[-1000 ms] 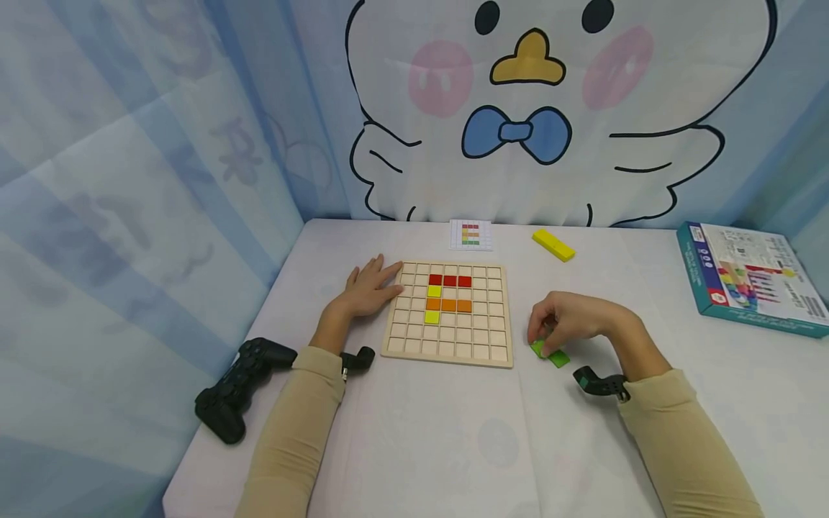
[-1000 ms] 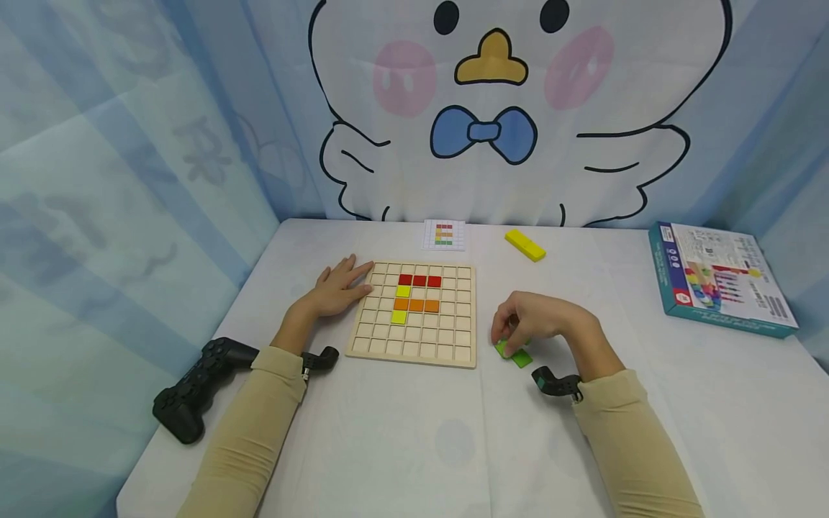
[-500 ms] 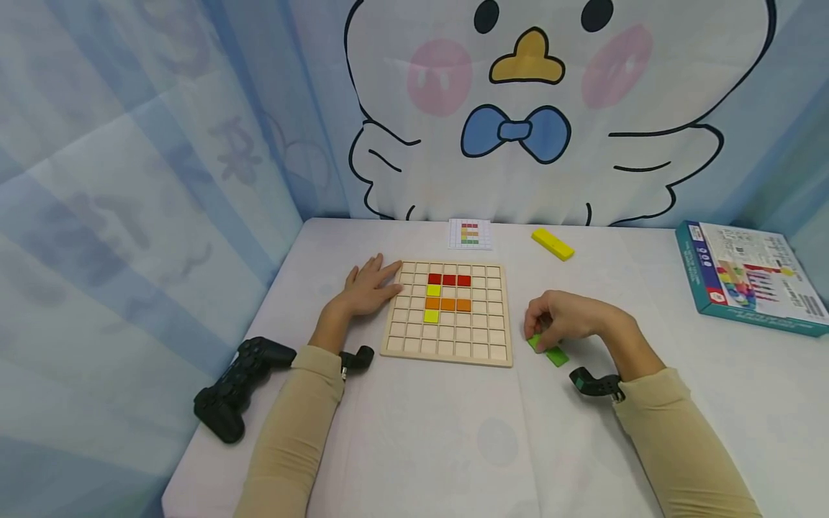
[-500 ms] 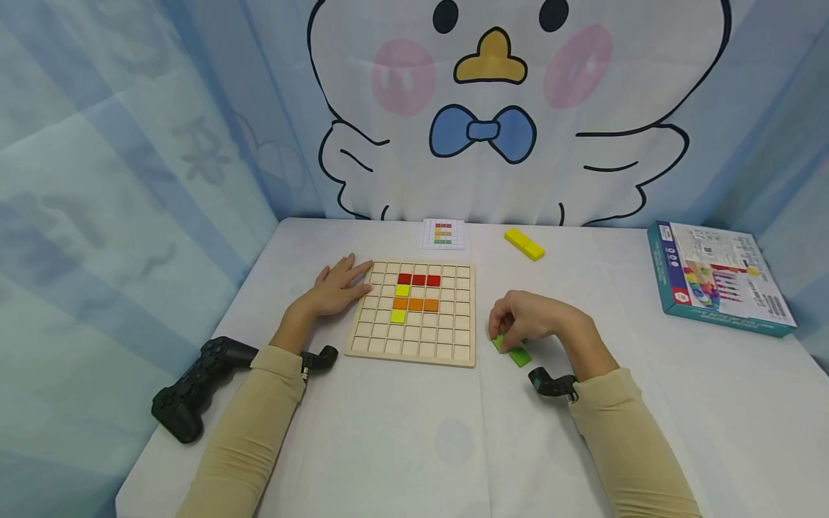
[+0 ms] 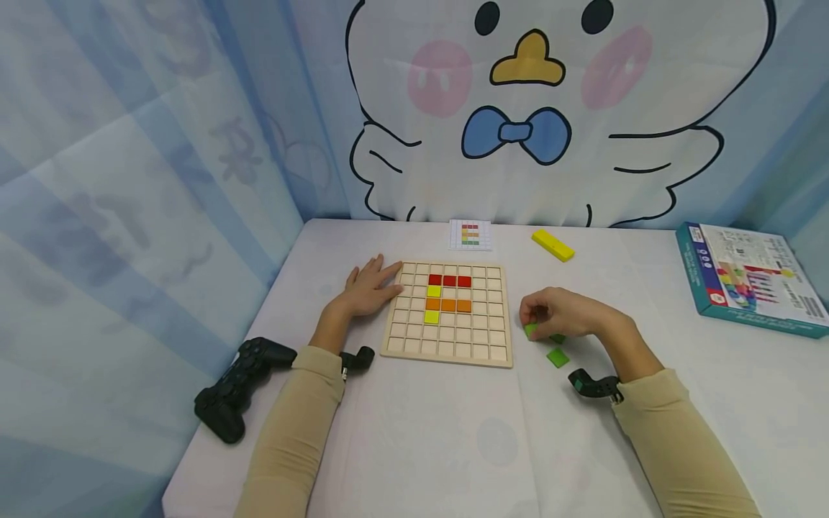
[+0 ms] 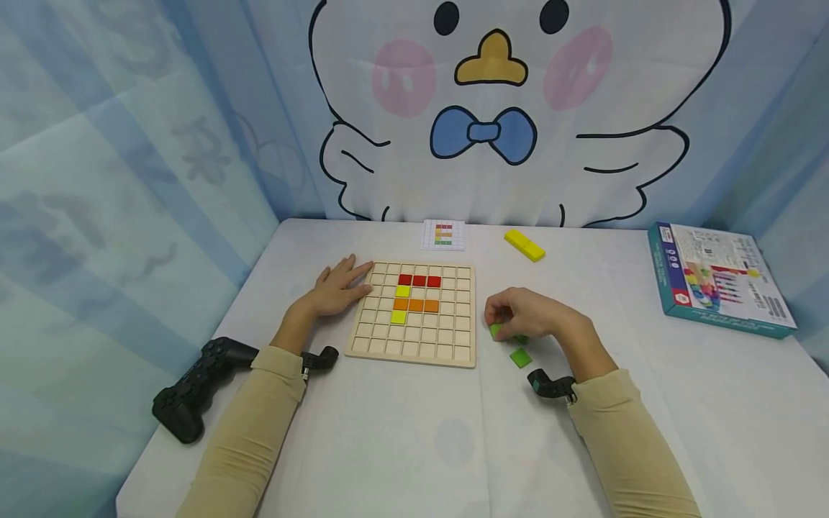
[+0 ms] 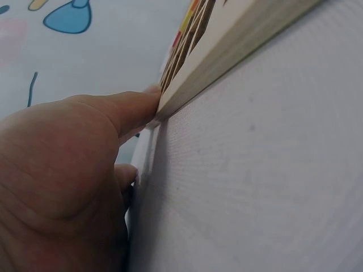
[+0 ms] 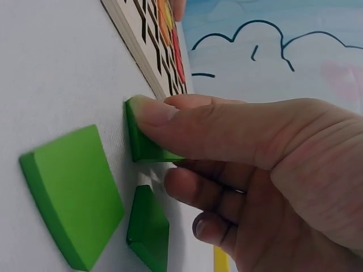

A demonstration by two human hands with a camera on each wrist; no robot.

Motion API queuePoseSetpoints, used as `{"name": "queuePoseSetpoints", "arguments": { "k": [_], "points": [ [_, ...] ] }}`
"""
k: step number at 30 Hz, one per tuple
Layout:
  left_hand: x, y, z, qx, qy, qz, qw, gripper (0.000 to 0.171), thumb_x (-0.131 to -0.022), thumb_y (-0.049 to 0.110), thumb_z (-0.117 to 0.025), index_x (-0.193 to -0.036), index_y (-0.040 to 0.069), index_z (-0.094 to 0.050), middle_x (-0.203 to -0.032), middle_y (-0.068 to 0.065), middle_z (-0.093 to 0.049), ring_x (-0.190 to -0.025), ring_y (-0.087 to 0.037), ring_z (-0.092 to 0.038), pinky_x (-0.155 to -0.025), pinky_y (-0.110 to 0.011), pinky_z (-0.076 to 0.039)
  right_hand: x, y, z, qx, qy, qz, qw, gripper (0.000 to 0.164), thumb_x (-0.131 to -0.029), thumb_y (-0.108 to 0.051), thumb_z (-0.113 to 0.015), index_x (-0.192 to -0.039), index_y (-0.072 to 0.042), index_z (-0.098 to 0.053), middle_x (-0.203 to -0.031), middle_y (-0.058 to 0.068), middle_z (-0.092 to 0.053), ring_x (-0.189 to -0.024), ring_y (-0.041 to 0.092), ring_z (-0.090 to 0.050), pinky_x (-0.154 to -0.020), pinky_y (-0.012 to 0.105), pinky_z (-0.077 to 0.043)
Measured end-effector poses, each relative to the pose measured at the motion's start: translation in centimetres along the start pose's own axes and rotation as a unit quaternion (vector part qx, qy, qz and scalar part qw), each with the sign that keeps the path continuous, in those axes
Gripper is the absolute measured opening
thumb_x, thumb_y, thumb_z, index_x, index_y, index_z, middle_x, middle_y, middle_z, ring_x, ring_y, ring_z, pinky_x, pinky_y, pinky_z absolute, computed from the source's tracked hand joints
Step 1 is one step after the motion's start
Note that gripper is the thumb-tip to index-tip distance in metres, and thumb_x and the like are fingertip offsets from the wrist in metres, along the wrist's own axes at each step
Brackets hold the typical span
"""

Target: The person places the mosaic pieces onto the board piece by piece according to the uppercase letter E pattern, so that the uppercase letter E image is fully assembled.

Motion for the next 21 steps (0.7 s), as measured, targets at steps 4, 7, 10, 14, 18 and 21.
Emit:
{"name": "queuePoseSetpoints", "arguments": {
  "k": [4, 7, 10, 14, 18, 21],
  "points": [
    [0.1, 0.1, 0.1, 0.002, -0.001, 0.0, 1.0, 0.066, -0.108, 0.047, -0.047, -0.166, 0.023, -0.028, -0.176, -0.017, -0.001, -0.164, -0.033, 0.003, -0.13, -0.056, 0.008, 0.0, 0.2, 0.3, -0.019, 0.026, 0.0, 0.999, 0.008, -0.091, -0.007, -0.077, -0.096, -0.011, -0.072, -0.084, 0.002, -0.061, -0.081, 0.02, -0.055, -0.069, 0.027, -0.046],
    [0.2, 0.2, 0.2, 0.0, -0.002, -0.002, 1.0, 0.066, -0.108, 0.047, -0.047, -0.167, 0.023, -0.028, -0.176, -0.017, -0.001, -0.164, -0.034, 0.002, -0.13, -0.056, 0.008, 0.1, 0.3, 0.7, -0.053, 0.061, -0.001, 0.997, 0.005, -0.094, -0.008, -0.076, -0.098, -0.01, -0.075, -0.082, 0.005, -0.063, -0.078, 0.021, -0.057, -0.067, 0.028, -0.048],
    [0.2, 0.2, 0.3, -0.001, -0.003, -0.003, 1.0, 0.066, -0.108, 0.047, -0.048, -0.167, 0.023, -0.028, -0.175, -0.017, -0.002, -0.164, -0.034, 0.002, -0.13, -0.056, 0.008, 0.2, 0.1, 0.9, -0.112, 0.1, 0.008, 0.989, 0.011, -0.095, -0.009, -0.075, -0.106, -0.008, -0.075, -0.087, 0.009, -0.068, -0.078, 0.023, -0.062, -0.069, 0.031, -0.055],
    [0.3, 0.3, 0.3, 0.0, -0.004, -0.003, 1.0, 0.066, -0.108, 0.047, -0.048, -0.167, 0.024, -0.027, -0.176, -0.017, -0.002, -0.164, -0.033, 0.002, -0.13, -0.055, 0.009, 0.1, -0.4, 0.9, -0.207, 0.129, 0.03, 0.969, 0.023, -0.097, -0.01, -0.073, -0.119, -0.001, -0.072, -0.102, 0.015, -0.072, -0.084, 0.023, -0.071, -0.08, 0.032, -0.062],
    [0.3, 0.2, 0.3, 0.001, -0.005, -0.004, 1.0, 0.066, -0.108, 0.047, -0.048, -0.167, 0.024, -0.027, -0.176, -0.017, -0.001, -0.164, -0.033, 0.002, -0.13, -0.056, 0.009, -0.4, -1.0, 0.6, -0.283, 0.143, 0.045, 0.947, 0.033, -0.101, -0.008, -0.068, -0.129, 0.007, -0.065, -0.112, 0.012, -0.071, -0.091, 0.02, -0.077, -0.089, 0.03, -0.062],
    [0.3, 0.2, 0.3, 0.003, -0.004, -0.004, 1.0, 0.066, -0.108, 0.047, -0.048, -0.167, 0.024, -0.027, -0.176, -0.017, -0.001, -0.164, -0.033, 0.003, -0.13, -0.056, 0.009, -0.9, -1.3, 0.2, -0.327, 0.152, 0.05, 0.931, 0.036, -0.102, -0.005, -0.065, -0.134, 0.011, -0.06, -0.115, 0.006, -0.072, -0.094, 0.016, -0.077, -0.091, 0.03, -0.061]
  ]
}}
Point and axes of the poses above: each hand's wrist, its own x-axis away from the middle knuckle, its own z-axis out of the back of the hand, y = z × x, the point moved 3 cm from there along -x, towards the middle knuckle
